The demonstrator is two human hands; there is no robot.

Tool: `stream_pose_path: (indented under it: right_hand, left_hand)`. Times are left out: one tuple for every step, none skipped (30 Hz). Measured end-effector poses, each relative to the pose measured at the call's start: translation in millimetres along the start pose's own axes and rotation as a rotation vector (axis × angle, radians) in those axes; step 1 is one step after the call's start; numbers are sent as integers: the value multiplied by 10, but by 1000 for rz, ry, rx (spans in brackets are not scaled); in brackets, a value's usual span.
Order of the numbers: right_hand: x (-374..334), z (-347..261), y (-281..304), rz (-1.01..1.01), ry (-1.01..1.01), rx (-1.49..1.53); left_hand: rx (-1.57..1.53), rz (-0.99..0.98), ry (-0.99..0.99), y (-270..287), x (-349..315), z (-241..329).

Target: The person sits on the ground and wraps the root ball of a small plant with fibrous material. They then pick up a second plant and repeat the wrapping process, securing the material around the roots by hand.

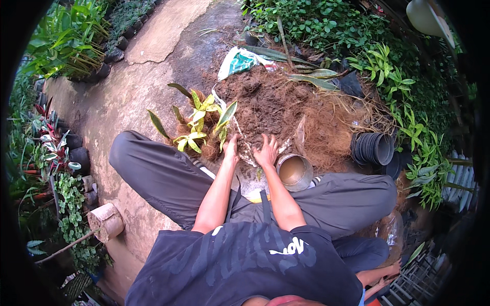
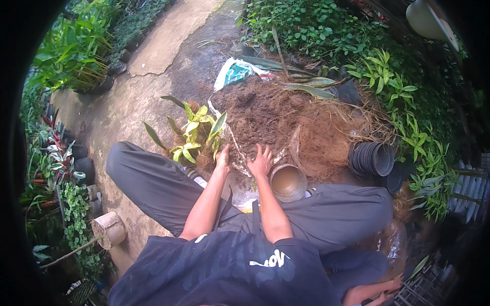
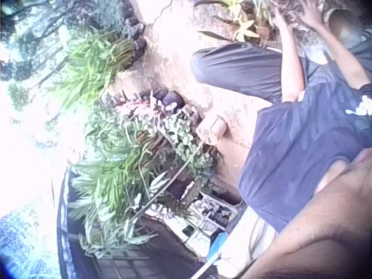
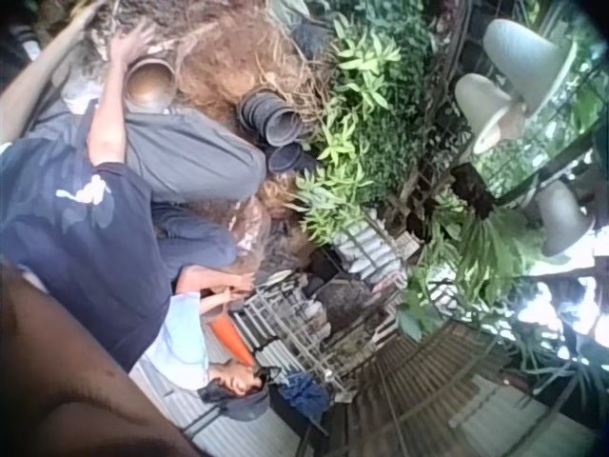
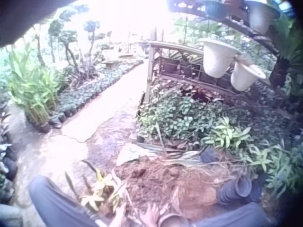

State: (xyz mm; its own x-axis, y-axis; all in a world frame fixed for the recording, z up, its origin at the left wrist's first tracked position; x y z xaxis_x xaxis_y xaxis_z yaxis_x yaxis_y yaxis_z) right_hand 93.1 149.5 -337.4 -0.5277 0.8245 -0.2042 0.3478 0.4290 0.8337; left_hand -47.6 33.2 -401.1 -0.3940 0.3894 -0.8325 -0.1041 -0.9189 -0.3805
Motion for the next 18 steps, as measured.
stream_pose_path:
  right_hand:
    - [2,-44,-77,-60,9,11]
    - [12,-108,-135,-119,21,20]
    - [39,-177,-178,-152,43,80]
    - [41,-267,-194,-157,82,19]
    - [31,-359,-240,-163,114,-39]
    - [22,-430,-272,-170,146,-97]
    - [4,-493,-289,-174,191,-128]
    - [-15,-475,-350,-173,200,-149]
    - [-18,-427,-401,-169,207,-173]
    - [-32,-371,-444,-164,214,-198]
    - [-37,-365,-419,-130,240,-190]
    - [-59,-329,-416,-120,235,-190]
    - [-101,-292,-412,-110,229,-190]
    - [-146,-279,-393,-98,227,-191]
    - [-209,-289,-350,-61,248,-198]
    - [-250,-291,-358,-61,247,-185]
    - [-288,-257,-353,-61,238,-177]
    - [-309,-221,-349,-61,228,-169]
  left_hand:
    - [7,-10,12,-3,-12,-5]
    - [10,-20,23,21,1,-27]
    - [14,-33,31,65,47,-67]
    - [52,-28,-7,129,84,-56]
    - [95,-21,-43,174,87,-22]
    - [138,-14,-78,210,95,15]
    - [212,57,-4,336,112,-45]
    - [206,63,8,380,109,-30]
    - [200,65,21,396,103,-10]
    - [194,67,33,410,88,-3]
    - [196,68,15,383,5,37]
    - [196,66,-2,397,30,25]
    - [199,63,-19,377,15,35]
    - [198,59,-39,378,23,43]
    - [210,59,-40,387,30,33]
    - [195,44,-29,386,51,25]
    - [182,25,-9,342,44,-9]
    - [169,6,11,298,38,-43]
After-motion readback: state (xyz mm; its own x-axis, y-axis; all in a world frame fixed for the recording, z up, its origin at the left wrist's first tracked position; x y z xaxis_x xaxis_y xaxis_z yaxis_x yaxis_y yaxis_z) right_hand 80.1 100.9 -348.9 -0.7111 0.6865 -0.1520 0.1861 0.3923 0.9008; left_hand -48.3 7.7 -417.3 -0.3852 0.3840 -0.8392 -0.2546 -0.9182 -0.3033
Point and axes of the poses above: each hand's wrist, its own x-axis towards the middle knuckle, its own y-axis out of the back of the hand, z = x × y, the point moved 10 cm from there along x, towards the middle knuckle, and after that the axes turned 10 degrees about y, right-handed, at the moved point
